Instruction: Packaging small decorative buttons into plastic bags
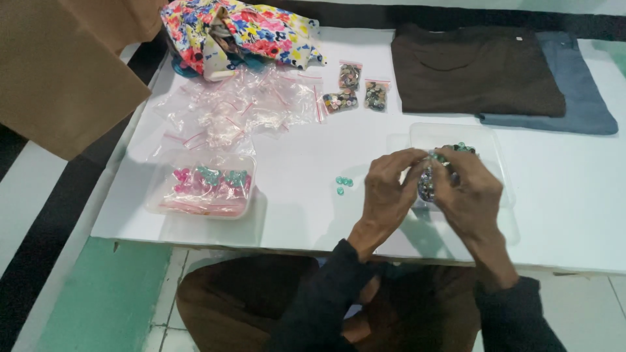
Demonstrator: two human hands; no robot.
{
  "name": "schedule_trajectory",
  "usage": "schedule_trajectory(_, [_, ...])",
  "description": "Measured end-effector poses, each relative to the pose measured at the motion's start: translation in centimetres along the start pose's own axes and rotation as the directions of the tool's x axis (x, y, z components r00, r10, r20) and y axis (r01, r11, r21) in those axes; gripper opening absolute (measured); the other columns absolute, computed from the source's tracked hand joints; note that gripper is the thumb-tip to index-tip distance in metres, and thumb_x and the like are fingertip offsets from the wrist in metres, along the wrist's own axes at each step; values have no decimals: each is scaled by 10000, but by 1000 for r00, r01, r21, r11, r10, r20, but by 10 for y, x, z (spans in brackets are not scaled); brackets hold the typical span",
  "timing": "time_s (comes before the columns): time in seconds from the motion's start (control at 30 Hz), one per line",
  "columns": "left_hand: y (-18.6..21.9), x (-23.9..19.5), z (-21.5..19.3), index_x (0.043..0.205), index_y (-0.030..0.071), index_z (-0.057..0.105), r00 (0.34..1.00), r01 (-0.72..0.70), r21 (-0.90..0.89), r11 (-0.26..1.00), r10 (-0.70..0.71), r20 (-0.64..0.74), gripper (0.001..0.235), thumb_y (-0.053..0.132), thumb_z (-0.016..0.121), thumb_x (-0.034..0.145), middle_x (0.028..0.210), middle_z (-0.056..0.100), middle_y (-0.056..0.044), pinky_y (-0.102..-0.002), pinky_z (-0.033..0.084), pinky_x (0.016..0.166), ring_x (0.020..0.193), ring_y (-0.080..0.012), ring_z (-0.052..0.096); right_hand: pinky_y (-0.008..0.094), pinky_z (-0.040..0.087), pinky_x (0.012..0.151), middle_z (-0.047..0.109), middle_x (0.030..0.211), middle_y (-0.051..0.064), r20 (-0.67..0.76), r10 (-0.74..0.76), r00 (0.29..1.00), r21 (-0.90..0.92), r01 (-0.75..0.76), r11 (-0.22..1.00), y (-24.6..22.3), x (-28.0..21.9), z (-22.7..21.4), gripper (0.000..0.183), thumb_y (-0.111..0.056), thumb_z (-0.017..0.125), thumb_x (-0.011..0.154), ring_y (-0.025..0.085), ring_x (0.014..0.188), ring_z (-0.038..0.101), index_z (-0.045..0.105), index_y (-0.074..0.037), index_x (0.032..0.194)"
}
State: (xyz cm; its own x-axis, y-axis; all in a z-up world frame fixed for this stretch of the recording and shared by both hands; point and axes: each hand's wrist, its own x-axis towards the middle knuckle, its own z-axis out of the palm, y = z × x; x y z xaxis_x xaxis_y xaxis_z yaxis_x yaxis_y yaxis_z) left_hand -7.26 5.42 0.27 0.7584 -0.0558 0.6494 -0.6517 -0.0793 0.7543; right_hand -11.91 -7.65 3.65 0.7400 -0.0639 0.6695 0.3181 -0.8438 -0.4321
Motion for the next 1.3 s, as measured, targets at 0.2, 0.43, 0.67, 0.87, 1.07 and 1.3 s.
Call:
schedule_trajectory(0.2, [-36, -47, -100, 1060, 204, 747, 999, 29, 335, 942, -37, 18, 124, 175, 758, 940, 956, 777, 35, -380, 475, 975, 995, -206, 744, 251, 563, 513, 755, 907, 11, 38, -78, 996, -12, 79, 997, -23, -56, 90, 111, -164, 816, 890, 154, 656, 725, 789, -166, 998])
schedule_trajectory(0.43, [-80, -66, -123, 1018, 242, 768, 979, 146, 485, 862, -198, 56, 118, 190, 776, 913, 916, 783, 54, -392, 416, 977, 992, -200, 724, 295, 600, 571, 709, 888, 2, 158, -25, 987, -120, 44, 992, -9, -69, 136, 94, -270, 773, 927, 196, 738, 729, 758, -236, 1014])
schedule_trajectory(0.67, [-84, -66, -123, 1139, 227, 757, 959, 206, 437, 876, -269, 87, 241, 242, 787, 900, 1011, 794, 6, -413, 378, 1018, 1030, -224, 705, 383, 601, 667, 745, 945, 67, 197, 89, 976, 75, -105, 992, -13, -65, 132, 250, -314, 782, 915, 281, 819, 743, 780, -176, 1124])
schedule_trajectory(0.87, [-69, -61, -127, 1167, 189, 764, 950, 254, 391, 885, -305, 74, 271, 184, 784, 897, 1035, 803, -34, -428, 389, 1028, 1020, -274, 705, 425, 600, 758, 768, 1006, 74, 264, 226, 938, 201, -283, 938, -21, -59, 123, 310, -276, 810, 884, 319, 914, 746, 772, -173, 1174])
schedule_trajectory(1.07, [-77, -63, -126, 1171, 199, 759, 948, 261, 378, 888, -310, 73, 294, 198, 796, 880, 1033, 799, -6, -421, 383, 1056, 1017, -245, 694, 428, 601, 759, 766, 991, 72, 291, 259, 921, 191, -321, 928, -23, -56, 121, 318, -262, 814, 875, 315, 883, 749, 772, -182, 1180])
schedule_trajectory(1.3, [-76, -59, -125, 1146, 163, 758, 942, 288, 366, 885, -330, 57, 281, 210, 807, 873, 1002, 785, -11, -433, 394, 1044, 1019, -240, 691, 429, 606, 745, 766, 962, 115, 295, 322, 899, 207, -389, 897, -17, -57, 125, 389, -225, 850, 832, 310, 832, 742, 764, -147, 1204])
